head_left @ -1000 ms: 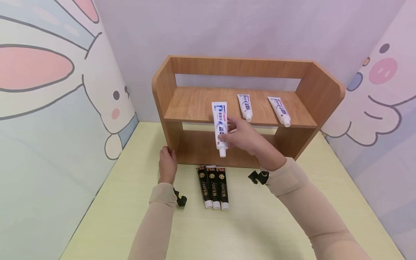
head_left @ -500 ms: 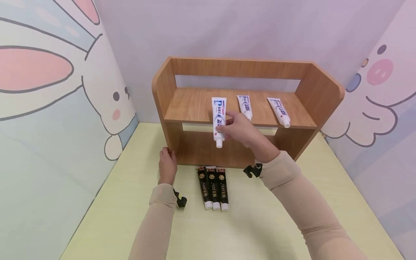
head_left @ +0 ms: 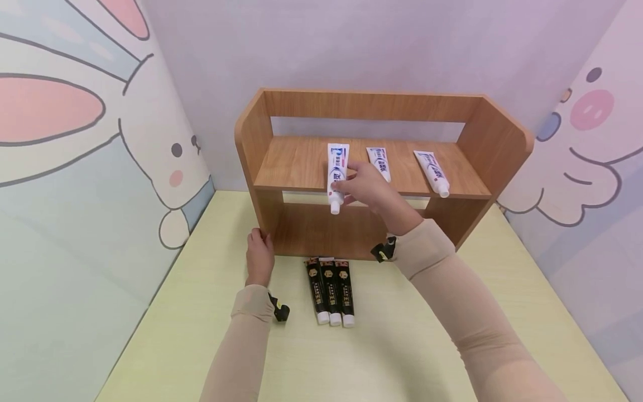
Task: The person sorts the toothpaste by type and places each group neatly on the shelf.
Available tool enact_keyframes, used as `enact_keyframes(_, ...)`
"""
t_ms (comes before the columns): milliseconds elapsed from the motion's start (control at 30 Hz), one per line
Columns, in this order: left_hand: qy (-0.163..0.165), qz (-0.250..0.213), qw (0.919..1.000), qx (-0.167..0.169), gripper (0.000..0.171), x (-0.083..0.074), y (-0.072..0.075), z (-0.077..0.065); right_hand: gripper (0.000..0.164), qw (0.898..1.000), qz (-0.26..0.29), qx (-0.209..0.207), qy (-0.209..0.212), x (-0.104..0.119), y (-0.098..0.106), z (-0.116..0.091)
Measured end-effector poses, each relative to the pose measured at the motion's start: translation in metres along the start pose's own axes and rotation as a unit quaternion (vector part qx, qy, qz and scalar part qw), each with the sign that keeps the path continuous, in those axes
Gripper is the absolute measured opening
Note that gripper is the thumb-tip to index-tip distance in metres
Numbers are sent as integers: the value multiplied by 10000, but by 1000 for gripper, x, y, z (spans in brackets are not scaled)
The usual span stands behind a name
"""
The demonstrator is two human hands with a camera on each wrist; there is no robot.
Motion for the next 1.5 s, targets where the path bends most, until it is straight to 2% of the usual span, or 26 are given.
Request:
enact_keyframes(267, -38, 24, 10000, -61, 28, -1, 0, 0, 51, 9999, 91, 53, -52, 4, 0, 12)
enact_keyframes(700, 93, 63, 9999, 58, 31, -2, 0, -1, 39, 9995, 147, 65, -261, 7, 2, 26)
enact_keyframes(933, 112, 65, 9999, 59, 31, -3, 0, -1, 29, 9995, -127, -2, -305, 9, 2, 35)
enact_keyframes(1500, 145, 45, 9998, 85, 31, -2, 0, -1, 20, 9985, -503, -83, -201, 15, -4, 46)
Point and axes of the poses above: each hand's wrist, its own z-axis towards the middle knuckle, its own y-axis out of the back of the hand, x = y × z, the point moved 3 cm from there along z, towards the middle knuckle
